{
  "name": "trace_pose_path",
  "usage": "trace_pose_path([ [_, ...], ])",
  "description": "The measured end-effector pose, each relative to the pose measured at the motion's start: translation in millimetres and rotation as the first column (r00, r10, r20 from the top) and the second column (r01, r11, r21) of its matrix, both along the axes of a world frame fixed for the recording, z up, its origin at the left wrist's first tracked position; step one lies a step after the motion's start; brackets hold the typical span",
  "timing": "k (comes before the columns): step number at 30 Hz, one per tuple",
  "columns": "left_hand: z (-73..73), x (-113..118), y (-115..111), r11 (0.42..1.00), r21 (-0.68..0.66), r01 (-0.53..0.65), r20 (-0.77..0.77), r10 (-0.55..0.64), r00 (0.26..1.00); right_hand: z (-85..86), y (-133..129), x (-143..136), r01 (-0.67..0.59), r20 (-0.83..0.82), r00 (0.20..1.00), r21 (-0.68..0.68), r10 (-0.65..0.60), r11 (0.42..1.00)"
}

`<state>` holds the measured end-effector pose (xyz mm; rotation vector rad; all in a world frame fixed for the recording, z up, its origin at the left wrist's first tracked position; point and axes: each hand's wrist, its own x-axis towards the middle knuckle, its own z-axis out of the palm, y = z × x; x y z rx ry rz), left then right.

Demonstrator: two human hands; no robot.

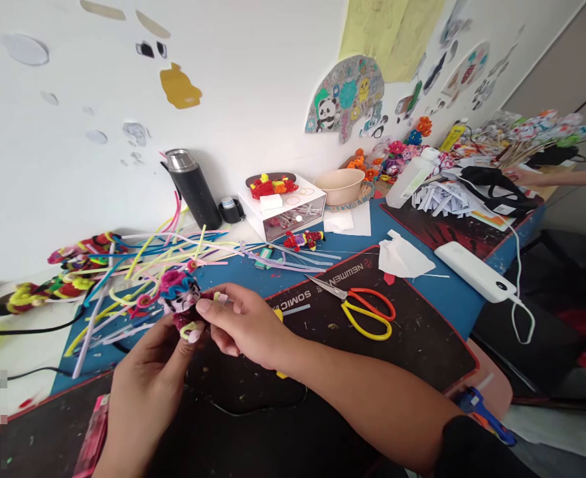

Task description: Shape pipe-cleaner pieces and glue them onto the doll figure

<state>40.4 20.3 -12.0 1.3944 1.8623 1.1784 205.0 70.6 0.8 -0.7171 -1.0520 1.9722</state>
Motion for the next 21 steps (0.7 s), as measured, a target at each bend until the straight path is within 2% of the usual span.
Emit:
trace_pose_path([
  [5, -1.5, -1.5, 0.0, 1.000, -0.001, 0.008, 0.037, -0.008, 0.999, -0.3, -0.5, 0.0, -0.004, 0.019, 1.000, 0.008, 0.004, 1.000],
  [12, -14.7, -8.7, -2.8, 1.000, -0.004, 0.027, 0.053, -0.027, 0.998, -4.2, 0.4, -1.4, 0.011, 0.012, 1.000, 0.008, -0.011, 1.000],
  [21, -11.4, -2.5, -6.6, 1.000, 0.009, 0.013, 0.066, -0.014, 0.998, -2.6, 0.4, -0.7, 0.011, -0.008, 1.000, 0.013, -0.010, 1.000],
])
